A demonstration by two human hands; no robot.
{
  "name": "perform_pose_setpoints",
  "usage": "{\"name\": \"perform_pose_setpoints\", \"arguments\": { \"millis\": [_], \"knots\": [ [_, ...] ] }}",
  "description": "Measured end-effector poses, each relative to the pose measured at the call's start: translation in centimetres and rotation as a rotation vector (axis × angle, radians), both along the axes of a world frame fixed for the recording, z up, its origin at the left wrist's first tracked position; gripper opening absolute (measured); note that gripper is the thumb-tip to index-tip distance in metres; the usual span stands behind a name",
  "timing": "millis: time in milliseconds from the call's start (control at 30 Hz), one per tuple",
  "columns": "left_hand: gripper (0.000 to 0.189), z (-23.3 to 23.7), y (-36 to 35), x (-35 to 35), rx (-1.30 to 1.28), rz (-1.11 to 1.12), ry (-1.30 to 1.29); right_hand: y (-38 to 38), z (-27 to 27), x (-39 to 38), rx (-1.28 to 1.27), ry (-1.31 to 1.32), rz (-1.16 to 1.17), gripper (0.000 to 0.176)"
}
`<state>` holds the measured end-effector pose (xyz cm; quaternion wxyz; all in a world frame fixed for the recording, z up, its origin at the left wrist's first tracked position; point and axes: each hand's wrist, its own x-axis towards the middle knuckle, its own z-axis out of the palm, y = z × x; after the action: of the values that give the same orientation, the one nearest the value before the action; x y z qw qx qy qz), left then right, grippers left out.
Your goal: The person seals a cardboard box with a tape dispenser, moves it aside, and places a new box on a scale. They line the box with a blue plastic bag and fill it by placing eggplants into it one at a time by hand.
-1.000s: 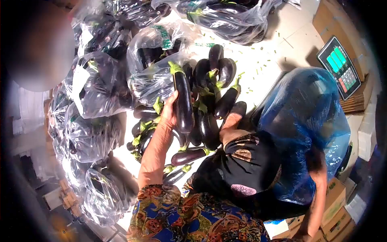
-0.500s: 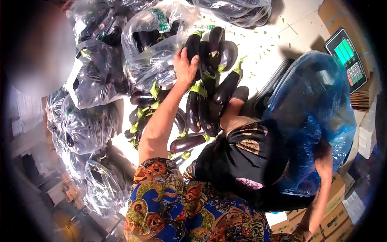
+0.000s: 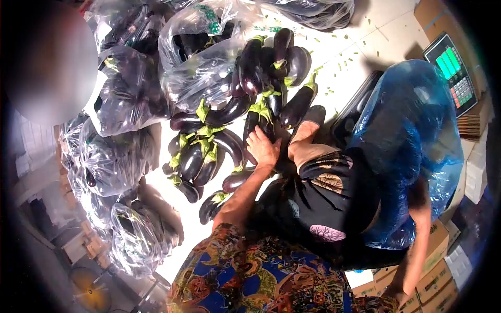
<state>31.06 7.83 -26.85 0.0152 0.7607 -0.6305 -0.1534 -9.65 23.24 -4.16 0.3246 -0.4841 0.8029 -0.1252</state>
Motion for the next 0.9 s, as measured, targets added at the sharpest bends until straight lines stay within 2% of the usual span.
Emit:
{"name": "perform_pose_setpoints", "arguments": {
  "millis": [33,133,167,233,267,333,400,433,500,533,700,800,833,900],
  "knots": [
    [0.083,-0.1,-0.6,-0.7,-0.007,0.035,-0.021,0.4,-0.7,-0.3,-0.044,0.05,0.064,0.039],
    [0.078,-0.9,0.3,1.6,-0.056,-0.058,0.187,0.1,-0.6,-0.5,-0.036,0.013,0.129,0.038],
    [0.07,-0.8,0.4,2.3,-0.142,-0.064,0.321,-0.5,0.3,0.2,-0.002,-0.033,0.127,0.038],
    [0.061,-1.4,-0.1,4.9,0.067,0.053,1.107,-2.0,2.7,1.7,0.044,-0.004,0.119,0.039],
    [0.057,3.0,-1.1,4.8,0.247,0.181,1.259,-2.1,2.8,1.8,0.043,0.019,0.116,0.04],
    [0.062,5.8,-2.6,5.7,0.367,0.37,1.368,-1.5,2.4,1.5,0.024,0.071,0.103,0.042],
    [0.06,6.9,-3.6,6.2,0.313,0.358,1.565,-0.4,1.4,0.6,-0.021,0.107,0.101,0.045],
    [0.054,7.6,-4.2,6.3,0.307,0.415,1.609,0.0,1.0,0.1,-0.043,0.109,0.111,0.046],
    [0.05,6.7,-5.4,8.1,0.401,0.372,1.66,0.6,0.6,-0.4,-0.031,0.137,0.126,0.048],
    [0.046,7.2,-5.7,7.9,0.365,0.377,1.714,0.6,0.6,-0.5,0.003,0.164,0.131,0.049],
    [0.048,7.1,-8.0,8.7,0.271,0.407,1.661,-0.2,1.6,-0.4,0.067,0.127,0.127,0.05],
    [0.055,7.2,-8.9,9.6,0.22,0.475,1.622,-1.7,2.0,0.7,-0.058,0.112,0.069,0.046],
    [0.059,9.6,-9.0,8.7,0.176,0.46,1.545,-1.9,2.2,1.1,-0.158,0.062,0.0,0.044],
    [0.061,13.3,-9.4,7.4,0.085,0.446,1.492,-2.4,3.7,0.9,-0.255,0.127,0.011,0.039]
  ]
}}
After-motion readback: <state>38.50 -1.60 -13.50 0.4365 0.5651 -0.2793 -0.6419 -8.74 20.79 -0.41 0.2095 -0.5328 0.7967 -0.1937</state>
